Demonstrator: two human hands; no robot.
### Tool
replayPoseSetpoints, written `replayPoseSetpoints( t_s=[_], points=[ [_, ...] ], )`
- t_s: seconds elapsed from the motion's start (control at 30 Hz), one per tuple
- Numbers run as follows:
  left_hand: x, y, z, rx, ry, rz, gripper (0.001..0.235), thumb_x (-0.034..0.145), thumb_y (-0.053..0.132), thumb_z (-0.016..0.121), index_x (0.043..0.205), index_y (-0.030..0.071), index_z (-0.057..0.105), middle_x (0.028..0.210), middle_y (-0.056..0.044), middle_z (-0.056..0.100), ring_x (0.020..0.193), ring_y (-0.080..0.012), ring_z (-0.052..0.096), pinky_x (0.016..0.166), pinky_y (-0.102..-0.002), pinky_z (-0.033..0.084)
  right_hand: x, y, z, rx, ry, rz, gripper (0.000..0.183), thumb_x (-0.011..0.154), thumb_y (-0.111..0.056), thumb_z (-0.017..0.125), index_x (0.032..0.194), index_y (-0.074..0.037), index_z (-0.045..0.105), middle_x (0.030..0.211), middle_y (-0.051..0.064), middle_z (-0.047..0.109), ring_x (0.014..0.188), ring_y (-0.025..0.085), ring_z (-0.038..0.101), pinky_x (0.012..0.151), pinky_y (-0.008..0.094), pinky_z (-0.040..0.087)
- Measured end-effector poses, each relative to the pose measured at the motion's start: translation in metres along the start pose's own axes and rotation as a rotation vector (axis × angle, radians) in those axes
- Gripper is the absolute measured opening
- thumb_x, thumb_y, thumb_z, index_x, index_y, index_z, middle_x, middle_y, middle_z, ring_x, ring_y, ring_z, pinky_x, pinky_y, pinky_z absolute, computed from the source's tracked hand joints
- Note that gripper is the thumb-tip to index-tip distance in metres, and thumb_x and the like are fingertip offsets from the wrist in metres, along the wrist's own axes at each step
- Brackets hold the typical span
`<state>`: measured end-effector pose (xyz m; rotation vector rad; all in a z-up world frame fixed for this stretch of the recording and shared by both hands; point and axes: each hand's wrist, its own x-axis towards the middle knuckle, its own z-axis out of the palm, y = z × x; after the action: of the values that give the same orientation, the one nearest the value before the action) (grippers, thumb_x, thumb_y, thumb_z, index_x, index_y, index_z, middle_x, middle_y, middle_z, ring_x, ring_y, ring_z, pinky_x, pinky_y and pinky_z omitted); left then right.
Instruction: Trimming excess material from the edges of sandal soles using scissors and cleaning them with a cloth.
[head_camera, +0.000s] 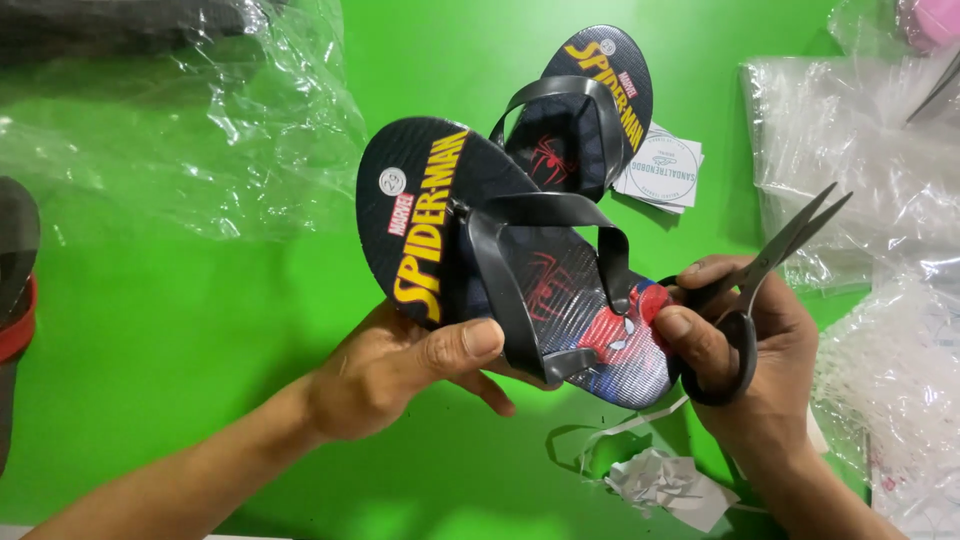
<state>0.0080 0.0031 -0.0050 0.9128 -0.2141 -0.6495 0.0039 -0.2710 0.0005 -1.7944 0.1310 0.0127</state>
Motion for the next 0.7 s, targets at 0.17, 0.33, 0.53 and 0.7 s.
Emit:
replayPoseSetpoints(
  t_s=[0.17, 0.33, 0.53, 0.7],
  points=[
    [-0.001, 0.014, 0.01, 0.079, 0.11, 0.015, 0.052, 0.1, 0.035, 0.05, 0.131, -0.006, 0.059, 0.117, -0.022, 0.075, 0.1, -0.0376, 0.08, 0.076, -0.042, 0.071, 0.001, -0.005, -0.011, -0.26, -0.034, -0.194, 0.041, 0.078, -0.016, 0.081, 0.113, 0.001, 0.068, 0.094, 0.013, 0.071, 0.081, 0.017, 0.069, 0.072, 0.026, 0.058],
    [-0.01, 0.019, 0.006, 0.27, 0.379, 0.203, 0.043, 0.1, 0.029, 0.054, 0.13, -0.001, 0.057, 0.119, -0.013, 0.071, 0.093, -0.0256, 0.076, 0.084, -0.041, 0.074, -0.003, -0.01, -0.022, -1.041, -0.119, -0.796, 0.054, 0.08, -0.037, 0.097, 0.121, -0.009, 0.077, 0.096, 0.008, 0.08, 0.079, 0.017, 0.071, 0.069, 0.033, 0.053],
    [-0.014, 0.019, 0.004, 0.716, 0.264, 0.33, 0.049, 0.106, 0.029, 0.044, 0.147, 0.002, 0.044, 0.157, -0.014, 0.047, 0.153, -0.0292, 0.039, 0.134, -0.041, 0.019, -0.009, -0.017, -0.009, -1.178, -0.108, -0.94, 0.037, 0.091, -0.04, 0.091, 0.114, -0.013, 0.083, 0.074, 0.004, 0.073, 0.052, 0.01, 0.054, 0.052, 0.03, 0.039],
    [-0.017, 0.012, 0.002, 0.838, 0.276, 0.329, 0.038, 0.103, 0.023, 0.051, 0.132, 0.0, 0.059, 0.142, -0.014, 0.06, 0.141, -0.0287, 0.051, 0.129, -0.041, 0.025, -0.009, -0.015, -0.009, -1.288, -0.112, -0.964, 0.036, 0.095, -0.044, 0.089, 0.117, -0.017, 0.082, 0.072, 0.0, 0.071, 0.052, 0.01, 0.054, 0.052, 0.029, 0.038]
  ],
)
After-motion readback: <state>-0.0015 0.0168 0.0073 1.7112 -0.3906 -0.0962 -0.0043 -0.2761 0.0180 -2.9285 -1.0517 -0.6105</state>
